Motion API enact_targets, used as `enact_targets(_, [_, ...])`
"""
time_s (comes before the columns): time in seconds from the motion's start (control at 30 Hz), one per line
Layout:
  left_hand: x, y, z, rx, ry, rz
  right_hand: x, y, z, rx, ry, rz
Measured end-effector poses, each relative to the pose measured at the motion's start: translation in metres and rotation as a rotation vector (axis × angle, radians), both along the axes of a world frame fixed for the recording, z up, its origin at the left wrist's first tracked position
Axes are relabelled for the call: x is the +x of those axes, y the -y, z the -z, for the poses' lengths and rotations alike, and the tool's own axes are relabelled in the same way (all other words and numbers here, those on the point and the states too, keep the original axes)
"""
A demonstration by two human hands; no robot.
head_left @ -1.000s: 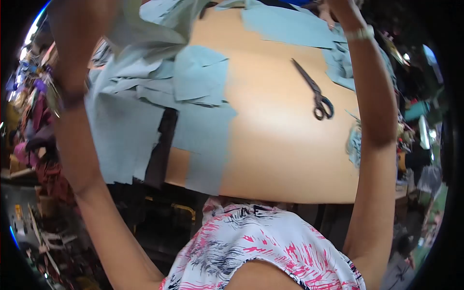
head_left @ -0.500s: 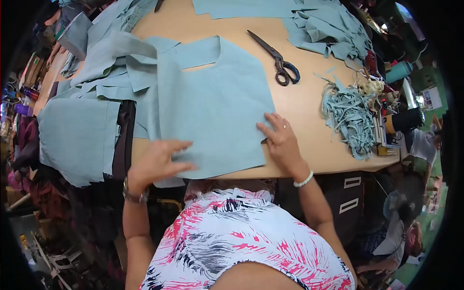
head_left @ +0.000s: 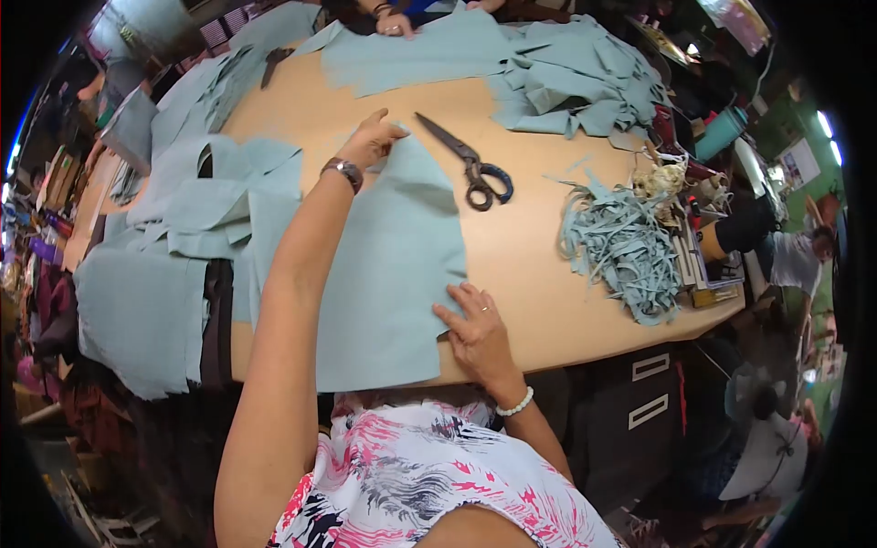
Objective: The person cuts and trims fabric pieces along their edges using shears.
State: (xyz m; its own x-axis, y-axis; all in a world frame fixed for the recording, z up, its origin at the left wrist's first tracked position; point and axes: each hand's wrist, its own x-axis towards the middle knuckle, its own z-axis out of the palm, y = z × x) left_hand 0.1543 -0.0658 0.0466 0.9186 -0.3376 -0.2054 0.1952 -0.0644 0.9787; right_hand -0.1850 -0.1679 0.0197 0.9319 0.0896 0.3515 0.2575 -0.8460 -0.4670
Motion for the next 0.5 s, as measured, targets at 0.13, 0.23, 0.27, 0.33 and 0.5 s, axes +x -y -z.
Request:
enact_targets(0.13, [0.004, -0.021, -0.038, -0.516, -0.036, 0.232, 0.001, 0.001, -0.002, 0.040, -0.008, 0.001])
enact_targets(0.23, [-0.003, -0.051, -0.078, -0.456, 0.386, 0.200, 0.002, 0.002, -0.003, 0.074, 0.009, -0.015])
enact_targets(0.27, [-0.005, -0.063, -0.088, -0.458, 0.407, 0.189, 0.002, 0.001, -0.010, 0.066, 0.013, -0.010])
enact_targets(0.33, [-0.003, -0.080, -0.104, -0.485, 0.459, 0.219, 0.004, 0.005, -0.014, 0.061, 0.036, 0.004])
enact_targets(0.5, [0.025, -0.087, -0.092, -0.636, 0.448, -0.064, 0.019, 0.009, -0.019, 0.044, 0.144, 0.010])
